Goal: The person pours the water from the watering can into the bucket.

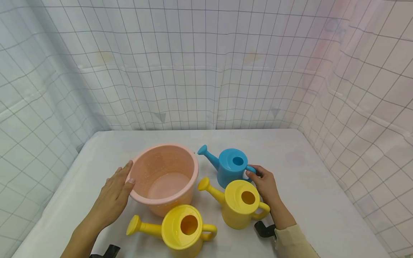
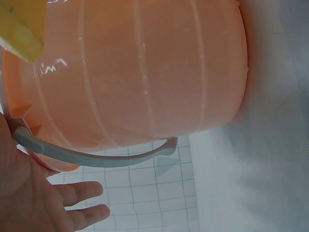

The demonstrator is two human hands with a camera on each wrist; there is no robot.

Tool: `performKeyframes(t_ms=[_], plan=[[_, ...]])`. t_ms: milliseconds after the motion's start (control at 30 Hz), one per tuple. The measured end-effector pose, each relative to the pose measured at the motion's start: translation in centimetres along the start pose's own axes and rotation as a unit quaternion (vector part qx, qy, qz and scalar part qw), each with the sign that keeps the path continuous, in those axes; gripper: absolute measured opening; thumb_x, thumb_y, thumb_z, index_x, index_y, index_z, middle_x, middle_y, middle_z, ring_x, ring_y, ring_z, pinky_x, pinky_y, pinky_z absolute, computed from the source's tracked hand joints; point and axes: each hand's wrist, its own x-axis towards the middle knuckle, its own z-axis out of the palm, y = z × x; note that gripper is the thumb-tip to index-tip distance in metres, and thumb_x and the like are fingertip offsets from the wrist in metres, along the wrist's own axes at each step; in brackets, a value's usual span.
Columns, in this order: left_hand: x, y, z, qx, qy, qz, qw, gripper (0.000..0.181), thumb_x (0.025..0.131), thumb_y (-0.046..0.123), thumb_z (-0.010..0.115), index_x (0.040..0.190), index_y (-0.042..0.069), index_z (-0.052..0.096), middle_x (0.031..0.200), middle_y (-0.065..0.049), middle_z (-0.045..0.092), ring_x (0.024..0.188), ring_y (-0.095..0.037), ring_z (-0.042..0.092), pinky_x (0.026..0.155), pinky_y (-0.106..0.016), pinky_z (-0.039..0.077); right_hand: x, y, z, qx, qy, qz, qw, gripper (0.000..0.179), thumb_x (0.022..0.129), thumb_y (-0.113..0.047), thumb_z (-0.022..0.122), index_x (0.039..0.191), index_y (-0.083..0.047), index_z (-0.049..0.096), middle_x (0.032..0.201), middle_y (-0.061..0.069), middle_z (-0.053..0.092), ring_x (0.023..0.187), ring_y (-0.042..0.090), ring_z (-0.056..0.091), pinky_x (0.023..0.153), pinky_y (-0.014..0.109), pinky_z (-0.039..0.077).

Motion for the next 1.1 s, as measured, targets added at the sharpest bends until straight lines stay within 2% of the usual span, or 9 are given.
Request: performKeyframes(t_ms=[533,800,1100], plan=[[0.01,-0.05,-0.06,0.000,-0.001,0.000,1.0000,0.056,0.102,0.042,0.031,0.153,0.027,0.013,0.158,-0.008,0.021,0.145,-0.041,0.014,0.108,-0.071,0.008,0.04,0.61,0.14,-0.019,0.003,0.000,0.9998,0.055,0.091,-0.046,0.056,0.130,-0.008,0.053,0.133,0.015,0.055,0.124,0.028,0.051,0.104,0.046,0.043],[-0.02,-0.07,-0.08,0.002,-0.003,0.003,1.0000,0.056,0.102,0.042,0.031,0.153,0.027,0.014,0.158,-0.007,0.021,0.145,-0.040,0.014,0.108,-0.071,0.009,-0.19,0.43,0.24,-0.007,0.002,0.005,1.0000,0.055,0.091,-0.047,0.056,0.129,-0.008,0.053,0.134,0.013,0.055,0.125,0.027,0.049,0.106,0.046,0.041],[0.00,-0.08,-0.07,0.000,-0.003,0.003,1.0000,0.056,0.102,0.042,0.031,0.153,0.027,0.013,0.158,-0.007,0.021,0.145,-0.041,0.013,0.108,-0.071,0.008,-0.28,0.46,0.27,0.004,0.007,-0.011,0.9999,0.057,0.089,-0.050,0.057,0.128,-0.009,0.055,0.133,0.014,0.055,0.127,0.027,0.047,0.109,0.050,0.037]])
